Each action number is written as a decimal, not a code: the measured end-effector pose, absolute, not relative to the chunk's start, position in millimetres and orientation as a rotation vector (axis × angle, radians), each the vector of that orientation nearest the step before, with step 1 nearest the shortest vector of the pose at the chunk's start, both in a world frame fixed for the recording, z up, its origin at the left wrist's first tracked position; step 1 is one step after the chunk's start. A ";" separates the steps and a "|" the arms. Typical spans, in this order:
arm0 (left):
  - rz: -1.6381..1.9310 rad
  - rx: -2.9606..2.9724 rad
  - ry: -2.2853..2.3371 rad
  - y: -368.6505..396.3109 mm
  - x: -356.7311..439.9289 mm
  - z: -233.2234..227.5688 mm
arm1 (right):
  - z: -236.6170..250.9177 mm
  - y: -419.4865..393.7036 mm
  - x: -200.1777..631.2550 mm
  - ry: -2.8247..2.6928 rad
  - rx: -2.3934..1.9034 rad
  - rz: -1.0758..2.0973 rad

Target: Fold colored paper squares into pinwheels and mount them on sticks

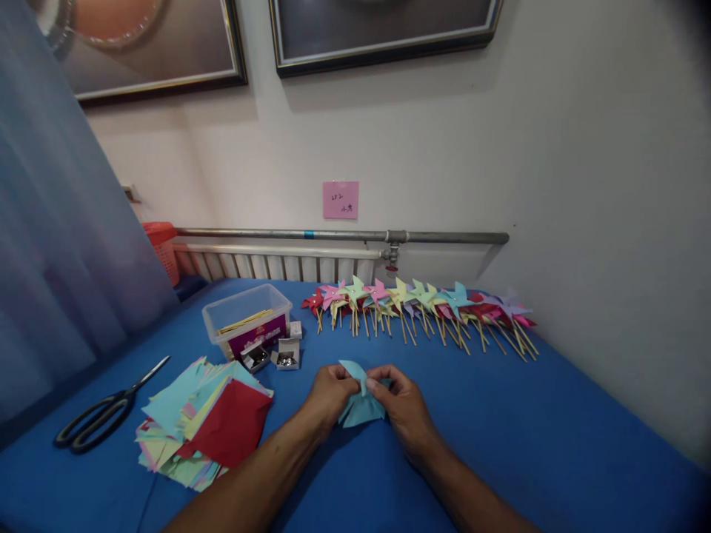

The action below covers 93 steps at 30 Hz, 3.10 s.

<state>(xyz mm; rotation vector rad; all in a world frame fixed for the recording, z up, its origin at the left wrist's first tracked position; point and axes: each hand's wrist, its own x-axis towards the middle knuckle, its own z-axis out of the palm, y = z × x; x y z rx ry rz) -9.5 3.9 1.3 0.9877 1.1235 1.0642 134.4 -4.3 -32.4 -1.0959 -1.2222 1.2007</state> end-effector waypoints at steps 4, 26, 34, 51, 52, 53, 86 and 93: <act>1.042 1.019 1.093 4.2 -8.8 -2.9 | -34.5 -2.6 135.6 -1.223 -1.129 1.133; 1.068 1.035 1.101 5.2 -8.9 -8.4 | -20.5 -3.0 137.9 -1.264 -1.156 1.195; 1.055 0.990 1.058 5.8 -11.5 -6.8 | -28.4 0.5 137.1 -1.165 -1.091 1.228; 1.039 0.921 1.082 0.4 -8.1 7.9 | -20.8 -4.9 137.0 -1.274 -1.166 1.144; 1.038 0.923 1.081 0.9 -8.3 6.7 | -22.6 -3.8 136.5 -1.251 -1.155 1.166; 1.038 0.928 1.080 1.5 -8.6 5.2 | -24.8 -2.8 136.1 -1.229 -1.142 1.184; 1.048 1.016 1.155 5.6 -7.7 -7.4 | -33.2 -1.9 134.5 -1.268 -1.186 1.111; 1.071 0.955 1.184 2.9 -6.3 1.5 | -31.2 -2.1 132.5 -1.245 -1.162 1.155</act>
